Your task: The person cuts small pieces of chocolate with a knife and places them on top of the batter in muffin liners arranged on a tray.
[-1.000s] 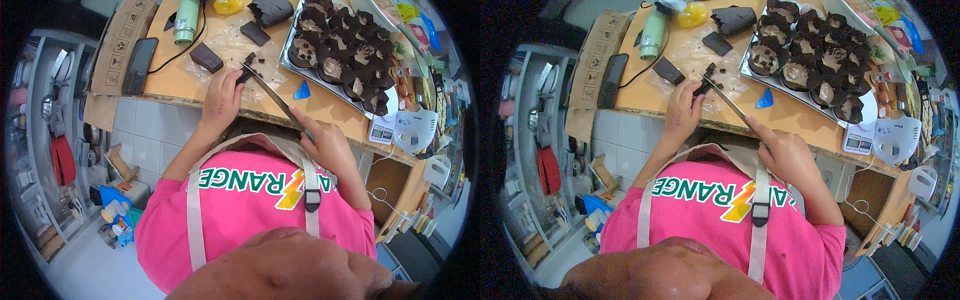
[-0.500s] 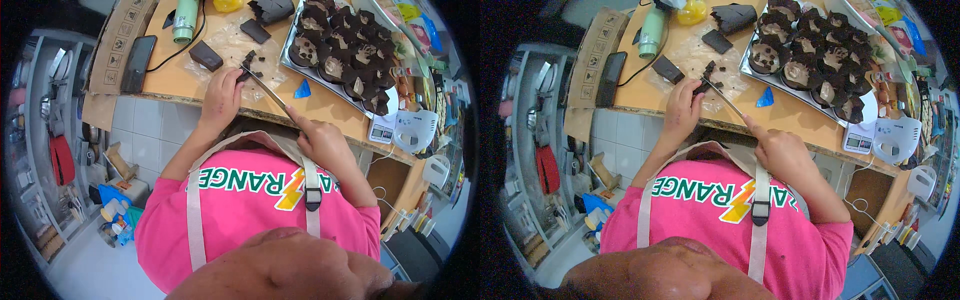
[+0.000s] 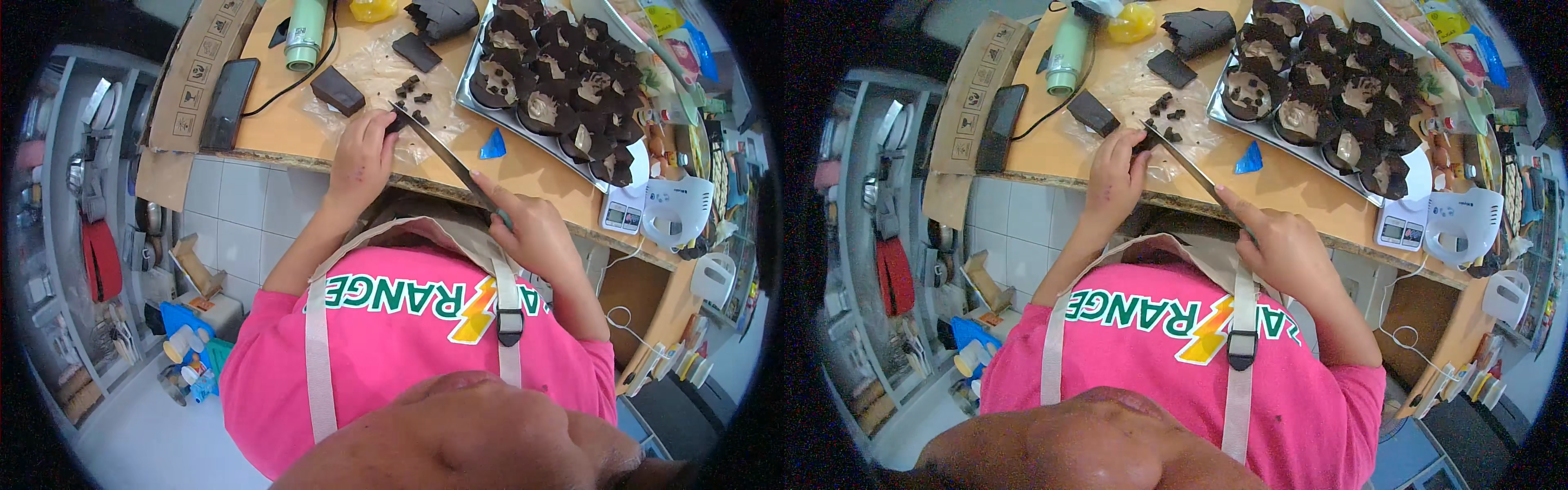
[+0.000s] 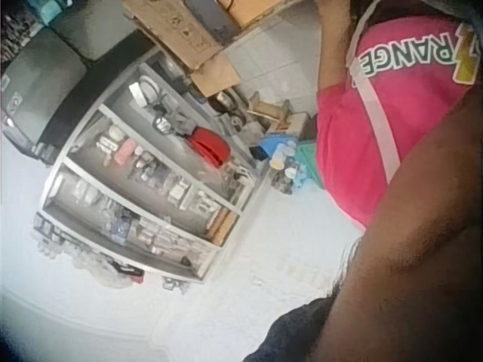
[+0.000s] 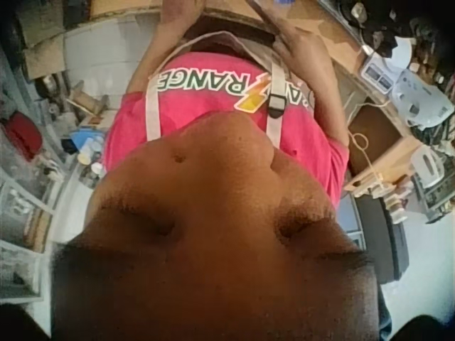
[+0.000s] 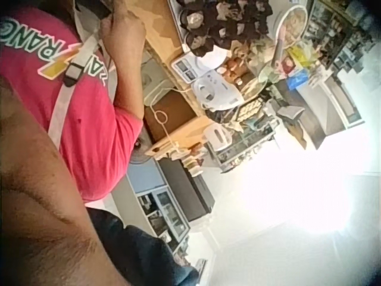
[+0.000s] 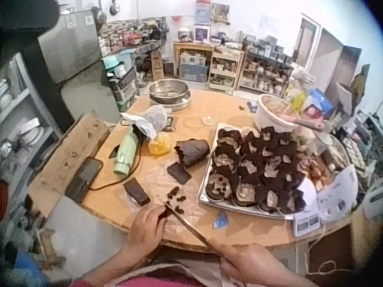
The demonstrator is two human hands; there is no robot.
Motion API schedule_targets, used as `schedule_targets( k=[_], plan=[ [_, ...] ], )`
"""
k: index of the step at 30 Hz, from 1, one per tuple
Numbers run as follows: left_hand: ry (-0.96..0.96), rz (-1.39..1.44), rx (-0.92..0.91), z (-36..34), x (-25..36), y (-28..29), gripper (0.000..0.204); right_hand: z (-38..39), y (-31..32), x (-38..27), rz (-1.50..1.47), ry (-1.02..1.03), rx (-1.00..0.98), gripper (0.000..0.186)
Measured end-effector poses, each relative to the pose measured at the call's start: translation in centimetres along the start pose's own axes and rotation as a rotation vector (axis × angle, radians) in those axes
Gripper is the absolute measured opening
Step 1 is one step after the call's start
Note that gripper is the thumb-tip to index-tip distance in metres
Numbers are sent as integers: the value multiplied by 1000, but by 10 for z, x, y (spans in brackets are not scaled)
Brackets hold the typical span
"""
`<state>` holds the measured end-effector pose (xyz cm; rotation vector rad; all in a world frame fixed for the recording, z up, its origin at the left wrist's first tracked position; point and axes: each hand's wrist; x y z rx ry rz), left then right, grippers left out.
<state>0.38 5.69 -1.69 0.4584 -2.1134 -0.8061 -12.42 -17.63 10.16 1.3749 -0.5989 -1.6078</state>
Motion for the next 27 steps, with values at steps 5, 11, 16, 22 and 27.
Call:
schedule_targets(
  k=[5,11,16,22,27],
  plan=[
    [10,15,-4,0,0,0,30,-1,3,-3,47,-5,-25,66],
    [25,-3,-31,-1,2,3,30,-7,3,-6,96,-9,-92,67],
    [10,6,-15,-1,2,2,29,-8,-4,-3,82,-19,-94,68],
    [-9,37,0,-1,2,3,32,-2,-4,8,-177,-59,-92,66],
    [44,54,32,-1,3,3,33,0,-1,2,-82,-42,-52,65]
  ],
)
Point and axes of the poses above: each hand's wrist, its own z-axis away from the middle knuckle, its own y-axis out of the back of the hand, x = y × z, and after that the axes turned 2 degrees about y, right-handed
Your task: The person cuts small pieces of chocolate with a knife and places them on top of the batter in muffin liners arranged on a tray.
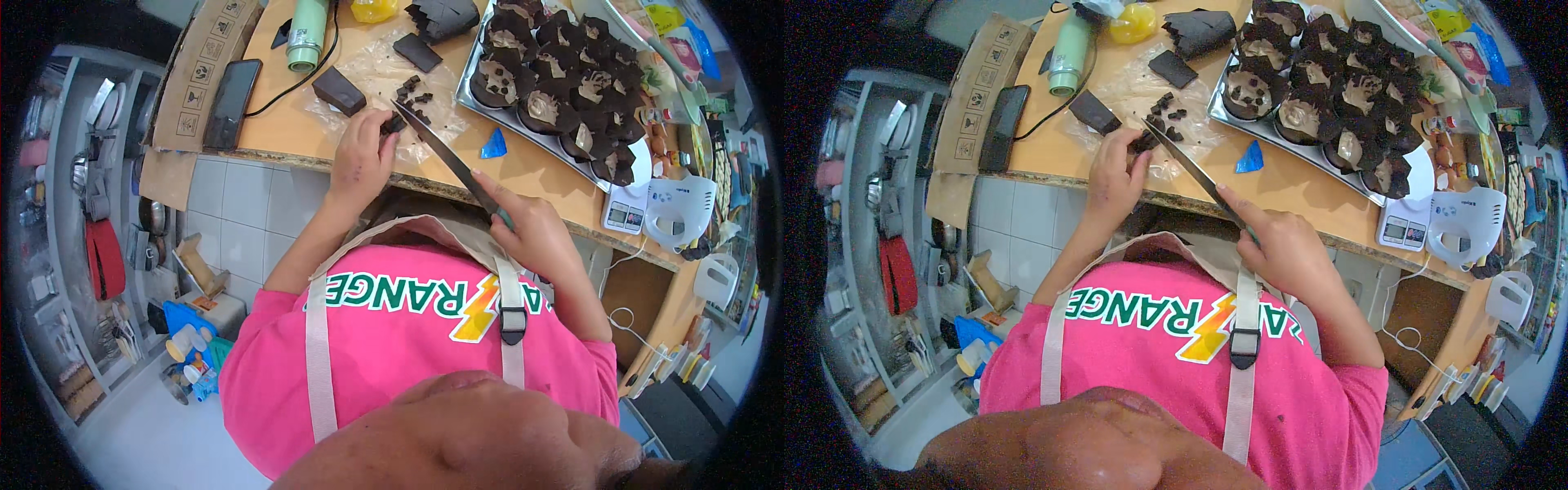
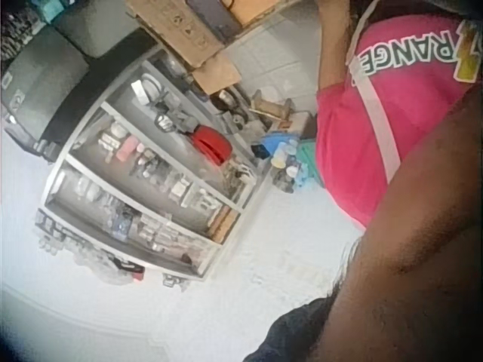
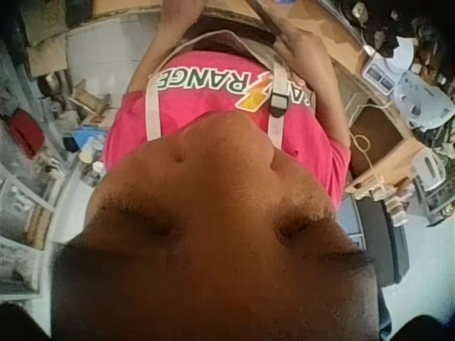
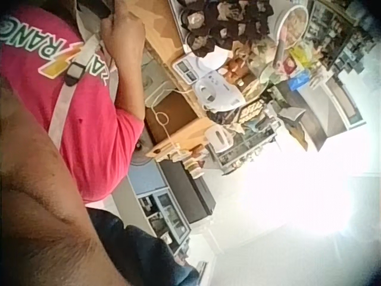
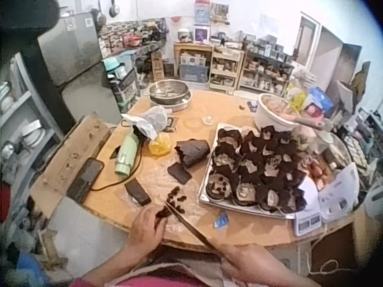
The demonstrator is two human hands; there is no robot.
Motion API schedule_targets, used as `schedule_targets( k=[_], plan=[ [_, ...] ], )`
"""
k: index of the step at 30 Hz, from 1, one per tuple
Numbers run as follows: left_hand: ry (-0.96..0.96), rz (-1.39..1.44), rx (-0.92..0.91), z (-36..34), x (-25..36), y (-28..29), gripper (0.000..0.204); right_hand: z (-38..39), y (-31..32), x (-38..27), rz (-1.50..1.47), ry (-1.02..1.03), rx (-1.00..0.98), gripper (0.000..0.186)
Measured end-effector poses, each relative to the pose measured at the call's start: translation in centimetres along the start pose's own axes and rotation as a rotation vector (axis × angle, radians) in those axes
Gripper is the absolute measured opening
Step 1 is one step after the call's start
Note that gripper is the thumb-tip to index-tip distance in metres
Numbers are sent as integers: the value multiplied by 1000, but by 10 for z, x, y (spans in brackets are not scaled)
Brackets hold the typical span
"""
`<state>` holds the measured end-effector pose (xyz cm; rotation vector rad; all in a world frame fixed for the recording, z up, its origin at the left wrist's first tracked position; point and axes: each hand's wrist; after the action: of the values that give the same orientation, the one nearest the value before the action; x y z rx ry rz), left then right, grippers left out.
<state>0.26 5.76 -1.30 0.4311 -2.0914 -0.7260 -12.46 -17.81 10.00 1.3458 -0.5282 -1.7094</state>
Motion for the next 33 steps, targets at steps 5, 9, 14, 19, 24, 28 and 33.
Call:
schedule_targets(
  k=[5,9,14,19,24,28,33],
  plan=[
    [19,35,-14,2,-2,-3,32,0,2,-1,53,29,18,67],
    [33,28,-21,2,-2,-2,31,-1,2,-3,80,49,14,66],
    [23,16,-24,-1,-1,-1,29,-2,0,-7,176,56,-25,71],
    [-11,11,-8,-2,-1,-1,28,-6,-1,-8,214,46,-85,71],
    [11,15,-24,2,-2,-1,29,-12,1,-4,128,-2,-117,70],
    [-8,20,-8,2,-3,-2,29,-6,2,1,-67,-5,-78,67],
    [42,23,17,0,3,1,30,2,3,-4,11,13,-14,66]
  ],
)
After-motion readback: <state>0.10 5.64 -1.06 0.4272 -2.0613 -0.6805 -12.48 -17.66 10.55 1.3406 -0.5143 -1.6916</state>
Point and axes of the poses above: each hand's wrist, its own z-axis away from the middle knuckle, its own y-axis out of the back of the hand, x = y × z, and after that the axes turned 2 degrees about y, right-handed
